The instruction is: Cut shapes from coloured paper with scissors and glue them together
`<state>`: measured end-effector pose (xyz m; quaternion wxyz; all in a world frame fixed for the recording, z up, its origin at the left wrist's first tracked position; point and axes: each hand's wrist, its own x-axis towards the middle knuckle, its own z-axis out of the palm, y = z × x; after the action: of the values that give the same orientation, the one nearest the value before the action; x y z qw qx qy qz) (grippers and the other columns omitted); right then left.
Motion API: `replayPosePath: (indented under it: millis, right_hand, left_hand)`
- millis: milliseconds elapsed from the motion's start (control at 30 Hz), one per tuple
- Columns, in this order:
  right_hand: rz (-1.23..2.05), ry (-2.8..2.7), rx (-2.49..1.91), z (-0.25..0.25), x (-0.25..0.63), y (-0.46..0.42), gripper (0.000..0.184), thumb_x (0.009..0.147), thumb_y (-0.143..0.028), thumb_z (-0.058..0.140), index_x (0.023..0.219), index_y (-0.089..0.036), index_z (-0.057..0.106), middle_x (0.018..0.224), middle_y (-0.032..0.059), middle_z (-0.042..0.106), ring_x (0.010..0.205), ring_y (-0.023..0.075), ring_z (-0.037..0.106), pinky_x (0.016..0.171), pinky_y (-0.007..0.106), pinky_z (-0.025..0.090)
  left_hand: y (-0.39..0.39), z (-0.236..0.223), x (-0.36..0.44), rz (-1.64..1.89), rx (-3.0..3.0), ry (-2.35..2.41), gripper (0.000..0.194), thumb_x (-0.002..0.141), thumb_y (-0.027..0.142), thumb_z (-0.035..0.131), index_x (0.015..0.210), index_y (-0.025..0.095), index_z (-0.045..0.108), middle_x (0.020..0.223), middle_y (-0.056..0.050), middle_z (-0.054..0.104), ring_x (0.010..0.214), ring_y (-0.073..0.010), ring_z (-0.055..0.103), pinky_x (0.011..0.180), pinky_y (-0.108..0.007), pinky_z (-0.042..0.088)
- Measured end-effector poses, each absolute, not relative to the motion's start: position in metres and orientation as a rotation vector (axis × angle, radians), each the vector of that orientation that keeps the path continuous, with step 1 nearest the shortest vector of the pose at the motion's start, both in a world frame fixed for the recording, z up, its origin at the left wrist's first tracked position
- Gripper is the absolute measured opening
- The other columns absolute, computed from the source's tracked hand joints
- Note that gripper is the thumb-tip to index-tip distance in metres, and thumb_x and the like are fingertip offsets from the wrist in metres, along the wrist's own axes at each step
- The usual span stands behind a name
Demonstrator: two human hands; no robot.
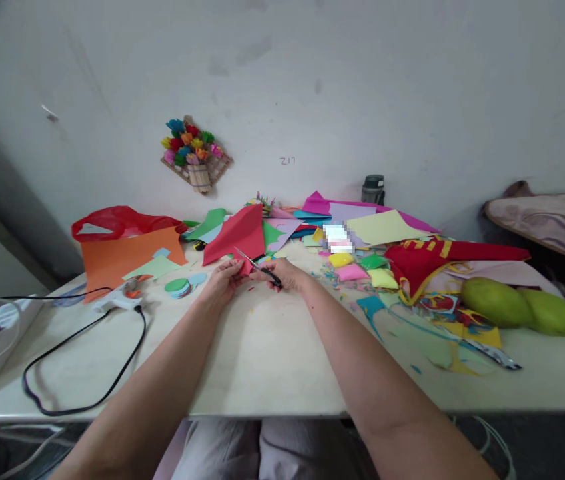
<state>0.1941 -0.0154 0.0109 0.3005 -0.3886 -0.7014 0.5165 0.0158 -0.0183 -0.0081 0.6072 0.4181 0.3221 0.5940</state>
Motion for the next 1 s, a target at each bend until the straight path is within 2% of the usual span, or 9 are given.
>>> replayPosePath:
  millis: [300, 567, 1000]
  right_hand:
    - [1.343, -1.885, -1.116, 0.0158, 0.1936, -0.0206, 0.029, 0.067, -0.042, 0.066, 0.075, -0.016, 0.054, 0.042, -0.0066, 0.048, 0.030, 0.0046, 0.040, 0.029, 0.015, 0.021]
    - [1.356, -1.842, -1.107, 0.0185, 0.1912, -0.0235, 0.028, 0.065, -0.038, 0.068, 0.072, -0.015, 0.054, 0.040, -0.0079, 0.043, 0.031, 0.0040, 0.035, 0.031, 0.016, 0.029]
    - [1.353, -1.808, -1.074, 0.0145, 0.1896, -0.0198, 0.030, 0.063, -0.039, 0.069, 0.073, -0.014, 0.055, 0.040, -0.0080, 0.042, 0.032, 0.0043, 0.036, 0.030, 0.015, 0.030]
  left_hand:
    - [-0.0194, -0.0068, 0.0163, 1.372, 0.960, 0.748, 0.012, 0.063, 0.018, 0.071, 0.066, 0.013, 0.060, 0.063, -0.002, 0.063, 0.057, -0.0136, 0.060, 0.060, -0.028, 0.052]
    - [-0.0204, -0.0055, 0.0172, 1.378, 0.963, 0.744, 0.011, 0.064, 0.018, 0.070, 0.066, 0.014, 0.060, 0.062, -0.003, 0.063, 0.056, -0.0135, 0.059, 0.060, -0.029, 0.052]
    - [-0.0181, -0.0087, 0.0165, 1.370, 0.948, 0.738, 0.014, 0.062, 0.017, 0.072, 0.066, 0.012, 0.060, 0.065, -0.005, 0.066, 0.058, -0.0148, 0.062, 0.060, -0.028, 0.053]
